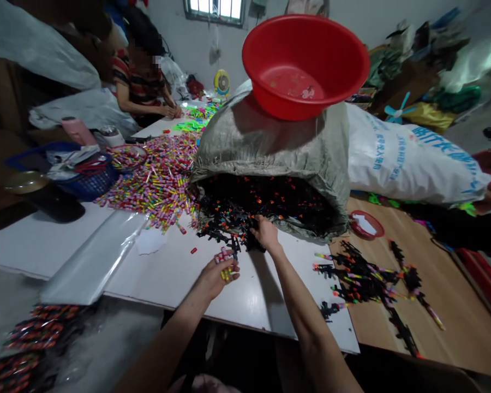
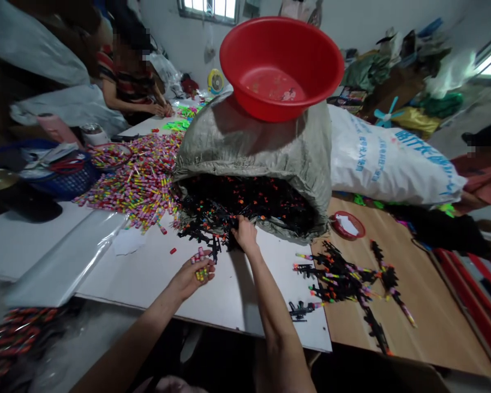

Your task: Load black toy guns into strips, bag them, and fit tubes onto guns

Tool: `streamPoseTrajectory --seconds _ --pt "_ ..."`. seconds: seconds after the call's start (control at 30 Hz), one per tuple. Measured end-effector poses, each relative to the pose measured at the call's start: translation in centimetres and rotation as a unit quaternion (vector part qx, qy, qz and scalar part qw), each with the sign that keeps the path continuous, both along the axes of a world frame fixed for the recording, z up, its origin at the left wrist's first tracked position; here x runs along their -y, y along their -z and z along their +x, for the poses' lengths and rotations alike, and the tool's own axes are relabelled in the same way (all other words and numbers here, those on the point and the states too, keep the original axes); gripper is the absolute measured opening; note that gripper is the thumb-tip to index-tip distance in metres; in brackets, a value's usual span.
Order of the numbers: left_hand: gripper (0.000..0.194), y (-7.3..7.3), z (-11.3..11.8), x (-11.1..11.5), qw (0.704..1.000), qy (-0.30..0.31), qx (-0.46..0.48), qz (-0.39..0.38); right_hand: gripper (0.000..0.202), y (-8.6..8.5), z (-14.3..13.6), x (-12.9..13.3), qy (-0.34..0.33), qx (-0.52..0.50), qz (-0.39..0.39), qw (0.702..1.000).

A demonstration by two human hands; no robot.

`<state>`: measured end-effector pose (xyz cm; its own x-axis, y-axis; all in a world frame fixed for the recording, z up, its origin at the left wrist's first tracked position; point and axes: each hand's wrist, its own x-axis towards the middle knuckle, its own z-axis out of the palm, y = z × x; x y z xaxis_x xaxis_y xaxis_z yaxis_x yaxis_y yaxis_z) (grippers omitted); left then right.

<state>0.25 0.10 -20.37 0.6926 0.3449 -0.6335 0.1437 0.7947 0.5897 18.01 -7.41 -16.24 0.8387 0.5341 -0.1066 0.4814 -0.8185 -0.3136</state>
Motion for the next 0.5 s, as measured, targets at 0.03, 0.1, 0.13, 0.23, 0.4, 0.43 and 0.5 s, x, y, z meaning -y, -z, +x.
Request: streamPoseTrajectory --seconds 0.03,0.1,0.13,0.23,0.4,0.43,0.5 --pt "0.037 -0.1 0.0 0.3 0.999 0.015 0.011 0.026 0.042 0.0 -0.4 0.1 -0.005 0.0 0.016 1.0" --pt "0.043 -0.1 0.1 0.7 0.994 0.03 0.024 0.098 0.03 -0.1 -1.8 1.3 -0.01 0.011 0.073 0.997" --pt "0.045 -0.1 0.0 0.8 0.99 0.035 0.025 0.133 0.024 -0.1 -2.6 2.2 -0.011 0.02 0.112 0.993" --pt "0.058 0.3 -0.5 0.9 0.976 0.061 0.026 0.208 0.024 0.9 -5.8 5.9 0.0 0.035 0.209 0.977" --pt "0.058 1.1 -1.5 2.0 0.96 0.083 0.024 0.265 0.026 5.9 -10.7 10.1 0.035 -0.012 0.248 0.968" --pt "0.055 1.2 -1.5 2.2 0.963 0.083 0.024 0.256 0.026 6.7 -11.1 10.3 0.042 -0.016 0.249 0.967" --pt "0.053 1.1 -1.4 2.5 0.972 0.073 0.019 0.222 0.025 7.4 -11.3 10.3 0.067 -0.034 0.252 0.965"
